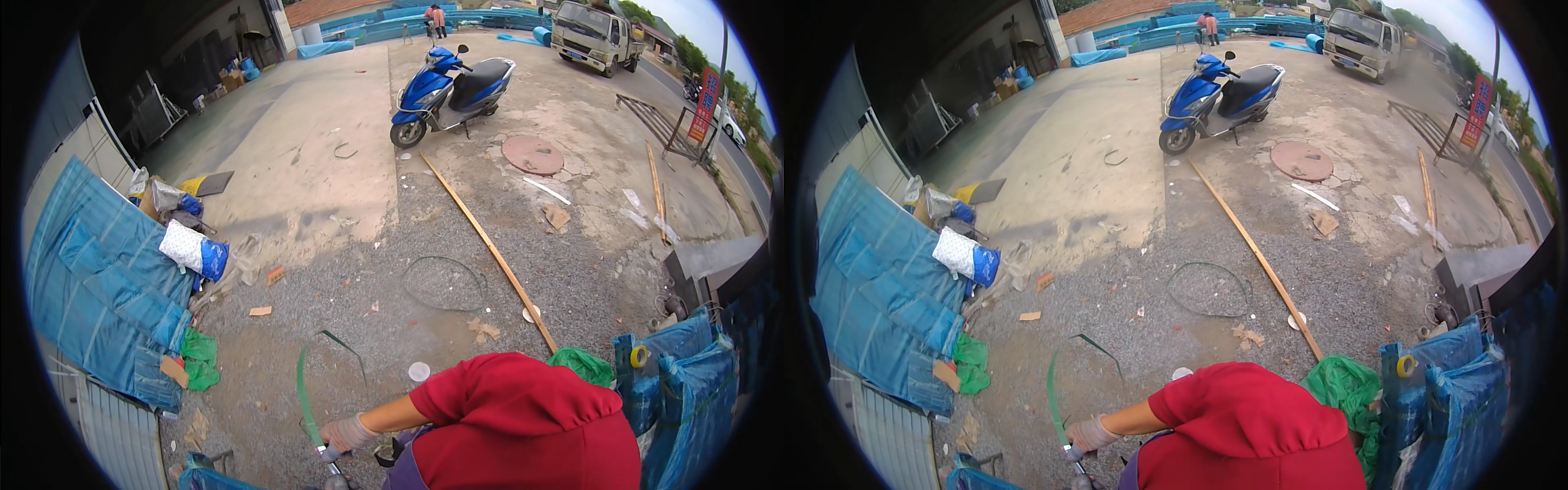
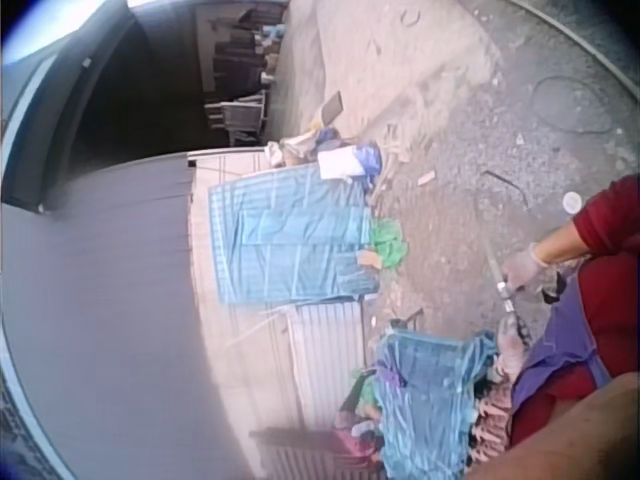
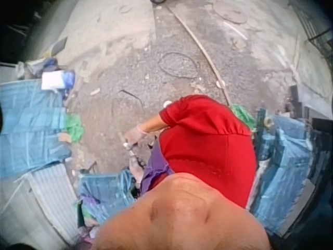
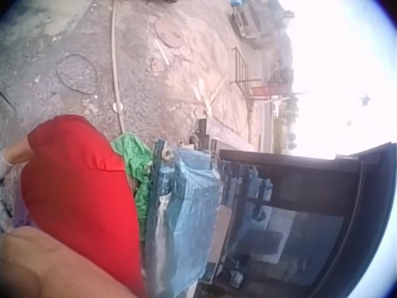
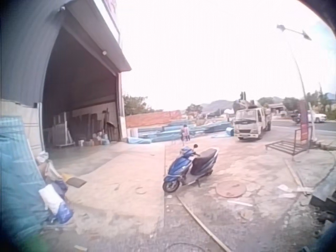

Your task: The person measures and cuts green straps, then uses a purple manual strapping tool to tighten and seal the straps around a large blue bundle. Another person assists by holding the bundle and handing over tools.

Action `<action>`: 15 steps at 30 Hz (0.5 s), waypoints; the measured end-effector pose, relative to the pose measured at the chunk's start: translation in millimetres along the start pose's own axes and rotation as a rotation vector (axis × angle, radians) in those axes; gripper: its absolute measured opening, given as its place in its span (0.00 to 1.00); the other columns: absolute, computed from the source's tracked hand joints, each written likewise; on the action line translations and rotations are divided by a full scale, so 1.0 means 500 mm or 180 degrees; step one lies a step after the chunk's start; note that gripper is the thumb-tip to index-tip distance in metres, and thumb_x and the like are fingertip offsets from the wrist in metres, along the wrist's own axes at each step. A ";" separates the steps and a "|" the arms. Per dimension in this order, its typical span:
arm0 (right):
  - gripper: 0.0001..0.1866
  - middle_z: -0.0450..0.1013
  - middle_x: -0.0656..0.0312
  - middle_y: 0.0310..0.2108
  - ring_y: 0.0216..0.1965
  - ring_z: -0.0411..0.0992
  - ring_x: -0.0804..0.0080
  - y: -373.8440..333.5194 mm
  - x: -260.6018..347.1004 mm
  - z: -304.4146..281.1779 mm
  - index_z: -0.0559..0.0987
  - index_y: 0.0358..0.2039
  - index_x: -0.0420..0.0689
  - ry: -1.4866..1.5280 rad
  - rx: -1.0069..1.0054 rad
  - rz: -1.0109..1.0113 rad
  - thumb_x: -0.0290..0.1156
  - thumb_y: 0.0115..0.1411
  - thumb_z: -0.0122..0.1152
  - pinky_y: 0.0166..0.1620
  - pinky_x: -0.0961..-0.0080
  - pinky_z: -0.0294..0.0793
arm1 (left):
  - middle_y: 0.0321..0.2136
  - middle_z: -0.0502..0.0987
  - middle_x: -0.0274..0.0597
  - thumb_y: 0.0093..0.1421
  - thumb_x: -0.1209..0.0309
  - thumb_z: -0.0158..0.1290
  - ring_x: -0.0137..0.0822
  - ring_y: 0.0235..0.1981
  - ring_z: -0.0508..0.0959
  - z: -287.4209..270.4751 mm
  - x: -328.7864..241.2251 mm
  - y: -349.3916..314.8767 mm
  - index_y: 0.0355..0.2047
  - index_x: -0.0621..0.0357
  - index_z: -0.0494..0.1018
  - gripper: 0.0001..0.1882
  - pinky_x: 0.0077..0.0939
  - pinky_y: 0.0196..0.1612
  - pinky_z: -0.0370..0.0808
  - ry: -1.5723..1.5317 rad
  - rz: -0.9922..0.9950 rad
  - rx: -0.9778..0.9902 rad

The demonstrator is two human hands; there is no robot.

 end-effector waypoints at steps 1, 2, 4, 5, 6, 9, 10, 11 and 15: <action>0.10 0.68 0.71 0.18 0.22 0.63 0.80 0.006 -0.002 0.003 0.75 0.24 0.47 0.0147 0.0026 -0.0176 0.40 0.52 0.60 0.25 0.77 0.64 | 0.15 0.62 0.27 0.64 0.63 0.42 0.22 0.13 0.59 0.000 -0.005 -0.005 0.28 0.51 0.67 0.10 0.18 0.15 0.56 -0.0004 -0.0029 -0.0016; 0.11 0.68 0.71 0.19 0.22 0.63 0.80 0.010 -0.005 0.006 0.75 0.24 0.47 0.0294 0.0050 -0.0352 0.41 0.52 0.60 0.25 0.76 0.64 | 0.15 0.62 0.27 0.64 0.62 0.42 0.22 0.13 0.59 -0.001 -0.010 -0.009 0.28 0.51 0.67 0.10 0.18 0.15 0.56 -0.0006 -0.0057 -0.0033; 0.11 0.68 0.71 0.19 0.22 0.63 0.80 0.009 0.001 0.004 0.75 0.25 0.47 0.0114 0.0179 -0.0479 0.40 0.52 0.60 0.25 0.76 0.64 | 0.14 0.62 0.27 0.64 0.62 0.42 0.22 0.13 0.59 -0.007 -0.014 -0.016 0.28 0.51 0.68 0.10 0.18 0.16 0.57 0.0099 -0.0112 0.0054; 0.11 0.68 0.72 0.19 0.22 0.63 0.80 0.005 0.015 0.004 0.75 0.26 0.46 0.0024 0.0250 -0.0544 0.40 0.52 0.61 0.25 0.76 0.64 | 0.14 0.62 0.27 0.64 0.62 0.42 0.22 0.13 0.59 -0.010 -0.014 -0.017 0.29 0.51 0.68 0.11 0.18 0.16 0.57 0.0148 -0.0139 0.0093; 0.11 0.69 0.71 0.19 0.22 0.63 0.80 0.003 0.020 0.005 0.75 0.26 0.46 -0.0064 0.0236 -0.0398 0.40 0.53 0.61 0.25 0.76 0.64 | 0.14 0.62 0.27 0.64 0.61 0.42 0.22 0.13 0.60 -0.014 -0.015 -0.018 0.29 0.51 0.68 0.11 0.19 0.16 0.56 0.0266 -0.0062 0.0072; 0.10 0.69 0.71 0.20 0.22 0.64 0.80 0.001 0.019 0.006 0.76 0.28 0.46 -0.0245 0.0167 -0.0128 0.39 0.53 0.61 0.25 0.75 0.65 | 0.14 0.63 0.28 0.64 0.60 0.42 0.22 0.13 0.60 -0.018 -0.021 -0.017 0.29 0.51 0.69 0.12 0.19 0.16 0.56 0.0597 0.0145 0.0034; 0.10 0.69 0.71 0.20 0.22 0.64 0.80 0.003 0.016 0.008 0.76 0.28 0.46 -0.0245 0.0157 -0.0152 0.39 0.53 0.61 0.25 0.75 0.65 | 0.14 0.63 0.28 0.64 0.60 0.42 0.22 0.13 0.60 -0.017 -0.025 -0.018 0.29 0.51 0.69 0.12 0.20 0.16 0.56 0.0676 0.0190 0.0009; 0.10 0.69 0.70 0.19 0.22 0.64 0.80 0.005 0.015 0.009 0.76 0.28 0.46 -0.0244 0.0145 -0.0175 0.39 0.53 0.61 0.25 0.75 0.66 | 0.13 0.63 0.28 0.64 0.60 0.42 0.22 0.13 0.60 -0.017 -0.028 -0.018 0.29 0.52 0.70 0.13 0.20 0.16 0.56 0.0757 0.0235 -0.0015; 0.10 0.70 0.69 0.20 0.22 0.66 0.80 -0.020 0.039 0.006 0.76 0.29 0.46 0.0119 0.0264 -0.0101 0.38 0.54 0.60 0.24 0.77 0.68 | 0.13 0.63 0.29 0.64 0.59 0.43 0.23 0.13 0.60 -0.055 0.014 0.021 0.29 0.51 0.70 0.13 0.20 0.16 0.55 0.1390 0.0692 -0.0115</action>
Point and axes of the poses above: each hand's wrist, its own y-axis towards the middle knuckle, its own z-axis out of the palm, x = y × z, the point moved 5 cm from there along y, towards the middle knuckle
